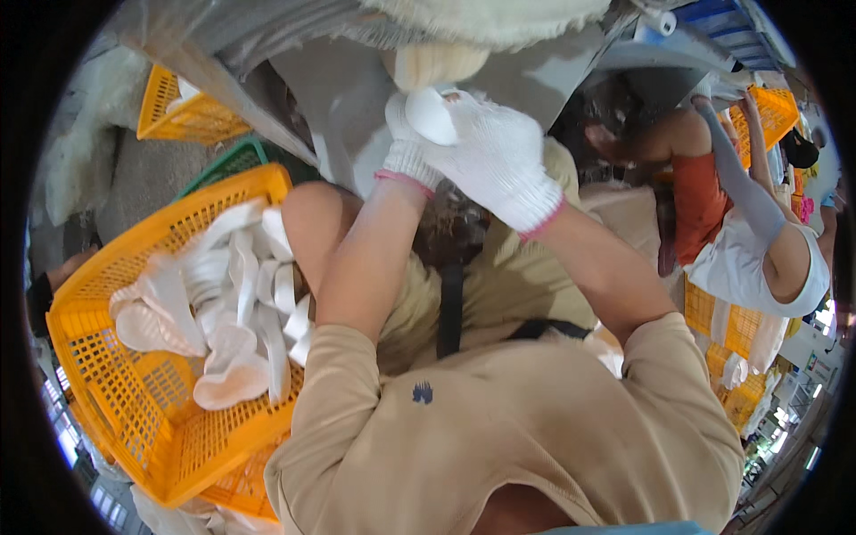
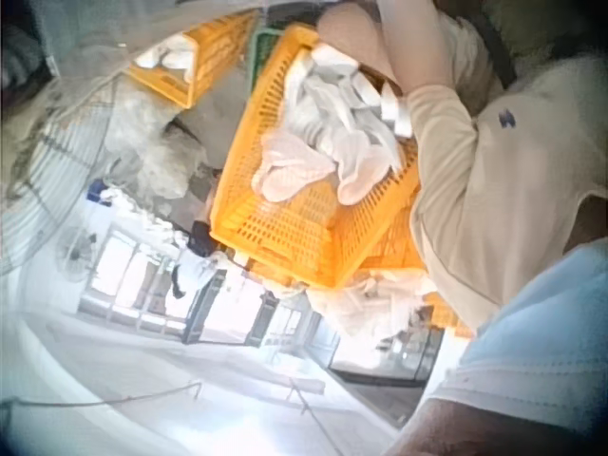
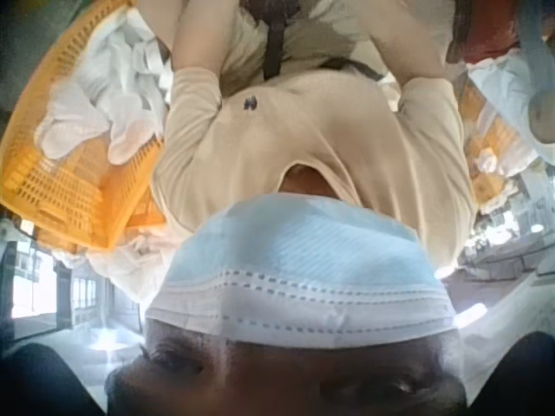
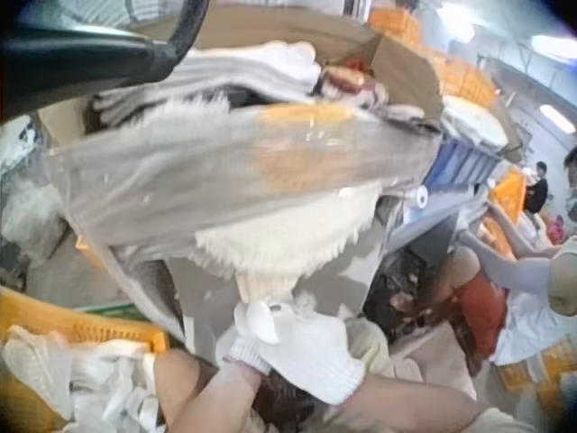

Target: The person sits on the floor and repeatedly rubs white slipper-like items against a rotating brush to clean them. They pick up each item from a yellow basket, scrub it with both hands, and place it back into the basket.

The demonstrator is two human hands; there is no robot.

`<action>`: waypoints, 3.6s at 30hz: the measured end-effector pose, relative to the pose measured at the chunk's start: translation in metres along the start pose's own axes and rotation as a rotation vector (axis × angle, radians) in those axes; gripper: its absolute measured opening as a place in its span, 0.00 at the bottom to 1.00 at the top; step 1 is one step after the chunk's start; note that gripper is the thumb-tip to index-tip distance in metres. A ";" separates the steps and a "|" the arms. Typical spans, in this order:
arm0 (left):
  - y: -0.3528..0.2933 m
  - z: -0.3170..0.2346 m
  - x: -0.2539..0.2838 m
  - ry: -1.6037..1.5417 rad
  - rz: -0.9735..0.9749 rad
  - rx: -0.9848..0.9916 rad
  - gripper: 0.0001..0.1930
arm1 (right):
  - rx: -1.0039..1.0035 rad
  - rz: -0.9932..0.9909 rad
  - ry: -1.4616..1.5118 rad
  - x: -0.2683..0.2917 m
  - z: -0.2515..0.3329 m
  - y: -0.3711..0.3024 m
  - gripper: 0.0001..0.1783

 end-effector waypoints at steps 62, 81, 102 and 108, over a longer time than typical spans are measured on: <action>-0.009 -0.031 -0.072 1.272 -0.716 -0.326 0.14 | -0.217 0.526 1.801 -0.016 -0.004 0.001 0.21; -0.184 -0.098 -0.210 2.562 -0.863 -0.081 0.12 | -0.757 0.556 0.015 0.034 -0.229 -0.332 0.19; -0.073 0.070 -0.133 1.300 -0.452 0.011 0.24 | -0.686 0.066 0.873 0.053 -0.125 -0.207 0.13; 0.016 0.121 -0.089 0.482 -0.618 -0.050 0.22 | -0.437 0.021 0.786 0.070 -0.074 -0.186 0.32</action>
Point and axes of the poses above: each hand's wrist, its own y-axis towards the middle knuckle, its own x-axis out of the back of the hand, z = x × y, the point moved 5 cm from there along y, towards the middle knuckle, and after that the axes turned 12 degrees about z, right-handed, at the moved point
